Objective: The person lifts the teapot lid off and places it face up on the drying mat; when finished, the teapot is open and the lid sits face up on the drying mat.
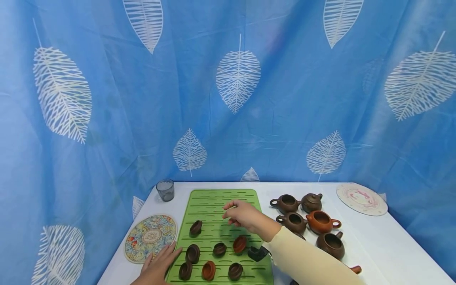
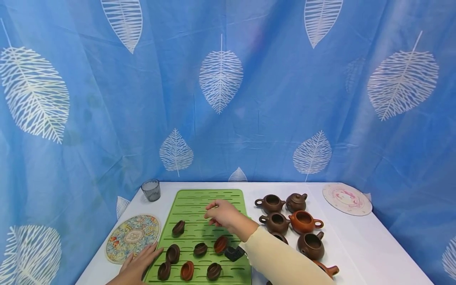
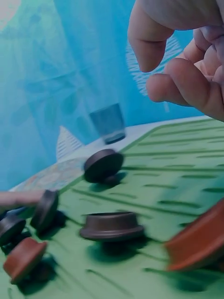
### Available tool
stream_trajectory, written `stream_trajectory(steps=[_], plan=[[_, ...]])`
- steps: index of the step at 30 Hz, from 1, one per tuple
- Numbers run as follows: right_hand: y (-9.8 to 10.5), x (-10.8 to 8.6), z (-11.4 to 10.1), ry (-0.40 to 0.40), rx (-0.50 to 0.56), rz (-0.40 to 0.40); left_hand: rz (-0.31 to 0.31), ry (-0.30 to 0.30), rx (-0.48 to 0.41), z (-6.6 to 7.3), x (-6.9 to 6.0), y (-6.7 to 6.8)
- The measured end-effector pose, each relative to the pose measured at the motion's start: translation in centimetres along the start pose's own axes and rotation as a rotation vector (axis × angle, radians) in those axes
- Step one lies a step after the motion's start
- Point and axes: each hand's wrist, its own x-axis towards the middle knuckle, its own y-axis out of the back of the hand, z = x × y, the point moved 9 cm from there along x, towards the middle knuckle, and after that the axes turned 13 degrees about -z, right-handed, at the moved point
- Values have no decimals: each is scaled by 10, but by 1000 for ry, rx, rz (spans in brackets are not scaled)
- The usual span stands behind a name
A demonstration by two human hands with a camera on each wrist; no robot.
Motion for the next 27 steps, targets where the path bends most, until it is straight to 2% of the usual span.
stream_trajectory(steps=[4,10,20,27], plan=[[23,-9,-3,21,-16,32,-5,-13,-2,4,0,1],[54,-19,1,19,-16,87,2,31,10,-2,1,1],[110,-39,18,-8,-26,223,9,45,28,-10,9,-3],[145,-53,26,-34,-39,291,17,30,63,0,4,0]])
